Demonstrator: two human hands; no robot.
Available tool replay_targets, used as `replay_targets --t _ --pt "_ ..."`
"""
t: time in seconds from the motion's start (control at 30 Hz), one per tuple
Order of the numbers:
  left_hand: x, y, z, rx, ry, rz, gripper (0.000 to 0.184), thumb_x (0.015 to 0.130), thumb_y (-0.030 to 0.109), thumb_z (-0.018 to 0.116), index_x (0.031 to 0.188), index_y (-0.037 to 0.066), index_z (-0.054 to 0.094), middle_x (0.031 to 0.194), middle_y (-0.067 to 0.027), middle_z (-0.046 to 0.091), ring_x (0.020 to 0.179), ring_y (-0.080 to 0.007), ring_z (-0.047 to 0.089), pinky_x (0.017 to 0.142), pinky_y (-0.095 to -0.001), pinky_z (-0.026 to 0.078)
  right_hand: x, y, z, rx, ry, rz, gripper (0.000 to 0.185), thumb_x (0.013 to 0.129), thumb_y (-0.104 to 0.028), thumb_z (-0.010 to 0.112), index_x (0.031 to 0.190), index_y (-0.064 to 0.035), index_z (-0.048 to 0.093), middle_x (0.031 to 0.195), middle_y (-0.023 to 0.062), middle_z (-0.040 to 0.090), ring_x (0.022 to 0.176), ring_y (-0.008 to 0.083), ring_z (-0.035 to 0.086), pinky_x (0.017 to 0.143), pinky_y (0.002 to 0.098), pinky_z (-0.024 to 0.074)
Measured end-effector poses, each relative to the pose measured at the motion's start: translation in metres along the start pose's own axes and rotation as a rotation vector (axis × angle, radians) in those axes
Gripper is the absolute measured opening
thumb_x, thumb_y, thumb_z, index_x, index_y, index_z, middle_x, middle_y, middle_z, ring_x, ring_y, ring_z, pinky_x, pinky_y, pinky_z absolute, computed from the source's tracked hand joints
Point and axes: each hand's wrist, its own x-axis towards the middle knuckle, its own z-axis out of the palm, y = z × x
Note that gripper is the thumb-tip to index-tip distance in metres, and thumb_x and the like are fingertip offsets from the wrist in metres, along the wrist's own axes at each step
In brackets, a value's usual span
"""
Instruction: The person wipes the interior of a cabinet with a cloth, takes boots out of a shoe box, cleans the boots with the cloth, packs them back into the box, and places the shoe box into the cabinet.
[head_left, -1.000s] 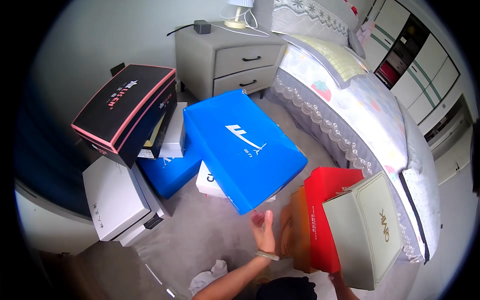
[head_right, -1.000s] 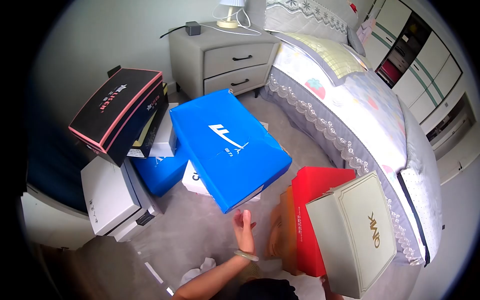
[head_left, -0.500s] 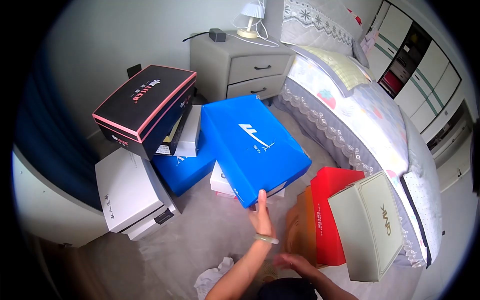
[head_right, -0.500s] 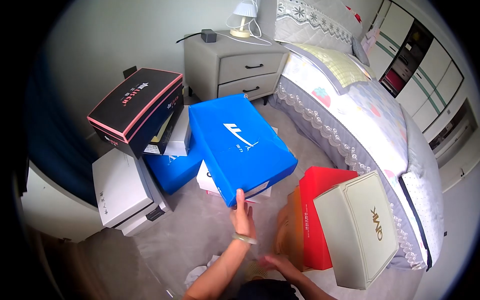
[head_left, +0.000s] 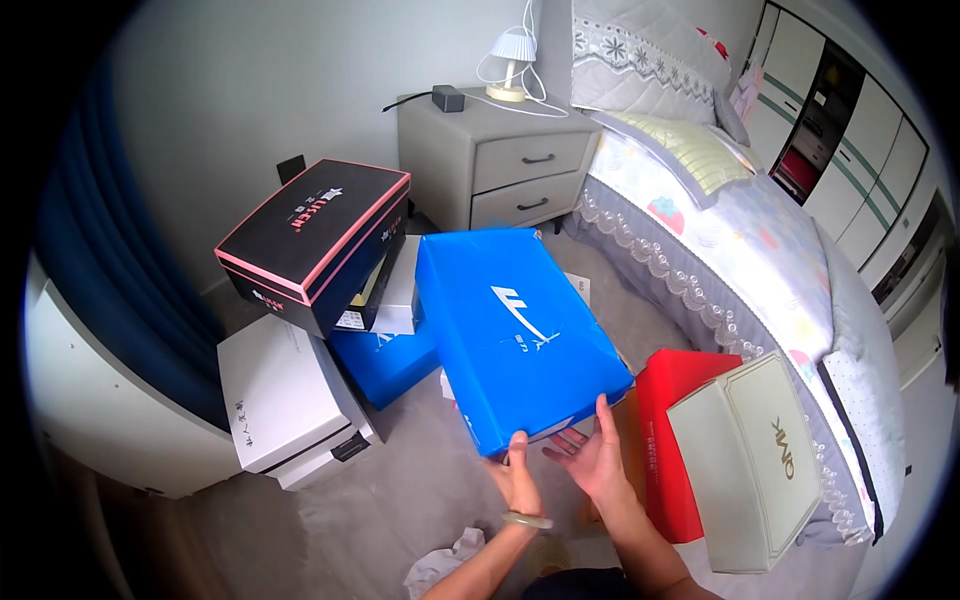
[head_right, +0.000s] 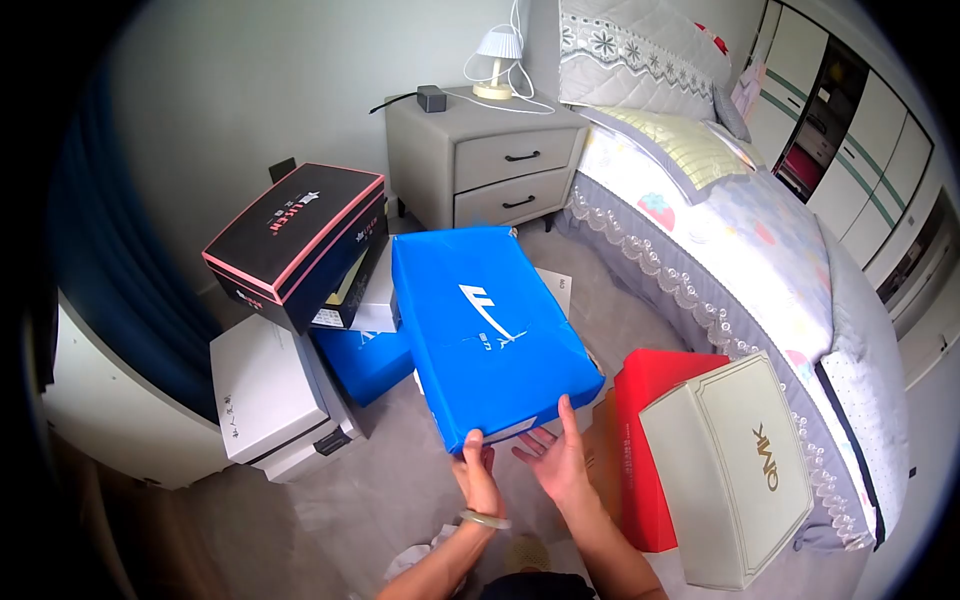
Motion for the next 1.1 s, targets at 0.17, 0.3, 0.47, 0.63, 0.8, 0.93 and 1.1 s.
replay_targets --t 0.17,0.3,0.47,0.63,0.8,0.93,1.1 --pt "-0.023 0.006 0.022 0.046 0.056 0.063 0.092 0.081 0.041 0.076 0.142 -0.005 0.023 0.136 -0.0207 0.039 0.126 -0.0275 0.039 0.107 -0.0411 0.031 0.0 -0.013 -0.002 -0.006 -0.113 0.07 0.125 0.067 -0.073 0.069 0.154 -0.0174 -0.002 0.149 0.0235 0.018 0.136 0.0412 0.025 0.107 0.0632 0.0246" --pt "-0.018 -0.011 0.026 0.115 -0.038 0.062 0.091 0.082 0.04 0.075 0.141 -0.004 0.021 0.133 -0.0215 0.041 0.123 -0.0283 0.044 0.105 -0.0397 0.035 0.012 -0.03 0.007 -0.013 -0.089 0.023 0.125 0.066 -0.069 0.072 0.154 -0.0159 0.0 0.149 0.0226 0.018 0.136 0.0419 0.025 0.107 0.0611 0.0272" --pt "0.003 -0.031 0.005 0.438 -0.392 0.164 0.095 0.08 0.029 0.078 0.146 0.001 0.016 0.132 -0.02 0.047 0.116 -0.0255 0.053 0.097 -0.0379 0.044 0.041 -0.041 0.005 0.086 0.086 -0.093 0.11 0.067 -0.057 0.072 0.151 -0.0129 0.017 0.149 0.0178 0.026 0.135 0.0394 0.029 0.106 0.0593 0.0317" --pt "0.023 -0.015 -0.012 0.78 -0.588 0.318 0.071 0.082 0.024 0.075 0.138 -0.002 0.039 0.119 -0.0144 0.059 0.097 -0.0217 0.063 0.085 -0.0353 0.051 0.065 -0.069 0.006 0.261 0.066 -0.153 0.1 0.072 -0.058 0.064 0.151 -0.0157 0.022 0.15 0.0159 0.029 0.137 0.0394 0.028 0.106 0.0643 0.0272" --pt "0.032 -0.004 -0.02 0.766 -0.639 0.096 0.036 0.087 0.019 0.068 0.117 0.0 0.061 0.105 -0.0117 0.068 0.086 -0.0204 0.067 0.076 -0.0326 0.053 0.106 -0.11 0.034 0.474 0.067 -0.183 0.08 0.081 -0.064 0.047 0.145 -0.0171 0.035 0.143 0.0171 0.041 0.127 0.0439 0.042 0.094 0.0701 0.0402" --pt "0.033 -0.006 -0.033 0.855 -0.679 0.058 0.035 0.09 0.018 0.065 0.121 0.003 0.06 0.099 -0.0071 0.068 0.086 -0.0147 0.066 0.075 -0.0289 0.053 0.175 -0.136 0.029 0.636 0.152 -0.209 0.08 0.081 -0.072 0.04 0.141 -0.0186 0.042 0.147 0.0169 0.034 0.131 0.0398 0.036 0.096 0.0631 0.0443" --pt "0.033 0.0 -0.05 1.03 -0.753 0.091 0.034 0.091 0.022 0.063 0.121 0.006 0.061 0.103 -0.0104 0.069 0.085 -0.0194 0.067 0.077 -0.0327 0.053 0.263 -0.14 -0.029 1.018 0.596 -0.116 0.094 0.076 -0.083 0.036 0.146 -0.0205 0.037 0.152 0.014 0.025 0.139 0.0355 0.021 0.104 0.0589 0.037"
